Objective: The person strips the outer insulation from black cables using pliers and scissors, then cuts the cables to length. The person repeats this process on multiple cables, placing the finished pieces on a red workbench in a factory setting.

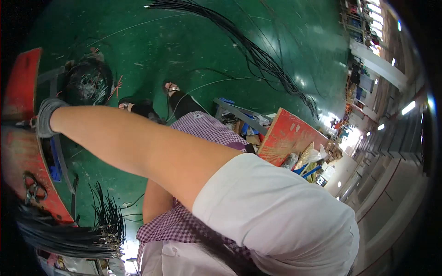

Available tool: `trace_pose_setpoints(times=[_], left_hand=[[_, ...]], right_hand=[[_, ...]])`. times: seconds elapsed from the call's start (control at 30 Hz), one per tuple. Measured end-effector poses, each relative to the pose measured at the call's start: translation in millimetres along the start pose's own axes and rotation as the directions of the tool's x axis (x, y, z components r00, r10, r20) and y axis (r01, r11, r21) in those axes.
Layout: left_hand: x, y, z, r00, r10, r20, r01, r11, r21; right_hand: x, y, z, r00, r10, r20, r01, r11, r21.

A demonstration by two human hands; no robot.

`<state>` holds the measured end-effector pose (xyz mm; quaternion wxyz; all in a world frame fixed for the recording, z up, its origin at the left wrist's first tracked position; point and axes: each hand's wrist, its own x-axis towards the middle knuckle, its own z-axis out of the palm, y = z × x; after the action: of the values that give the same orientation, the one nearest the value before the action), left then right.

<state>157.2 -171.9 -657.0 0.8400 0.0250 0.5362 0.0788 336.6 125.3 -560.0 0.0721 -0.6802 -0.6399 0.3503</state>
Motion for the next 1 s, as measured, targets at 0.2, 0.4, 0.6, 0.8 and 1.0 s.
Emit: trace_pose_setpoints(times=[0.2, 0.4, 0.6, 0.8, 1.0], left_hand=[[-1, -48, 27, 1.000, -0.027, -0.003, 0.027, 0.999, -0.019], [9, -32, 35, 1.000, 0.020, -0.003, -0.020, 1.000, -0.018], [15, -9, 34, 0.998, 0.057, -0.005, -0.057, 0.998, -0.034], [33, -39, 51, 0.998, 0.032, 0.048, -0.029, 0.997, -0.066], [104, -92, 19, 0.862, 0.294, 0.412, 0.019, 0.794, -0.607]], right_hand=[[27, -1, 17, 0.997, 0.024, -0.070, -0.004, 0.963, 0.268], [37, -4, 33, 0.998, 0.062, -0.020, -0.051, 0.935, 0.351], [3, -9, -6, 0.998, 0.065, 0.013, -0.066, 0.965, 0.254], [19, 23, 16, 0.962, -0.213, -0.173, 0.203, 0.977, -0.071], [-41, -9, -50, 0.997, 0.048, -0.060, -0.027, 0.951, 0.307]])
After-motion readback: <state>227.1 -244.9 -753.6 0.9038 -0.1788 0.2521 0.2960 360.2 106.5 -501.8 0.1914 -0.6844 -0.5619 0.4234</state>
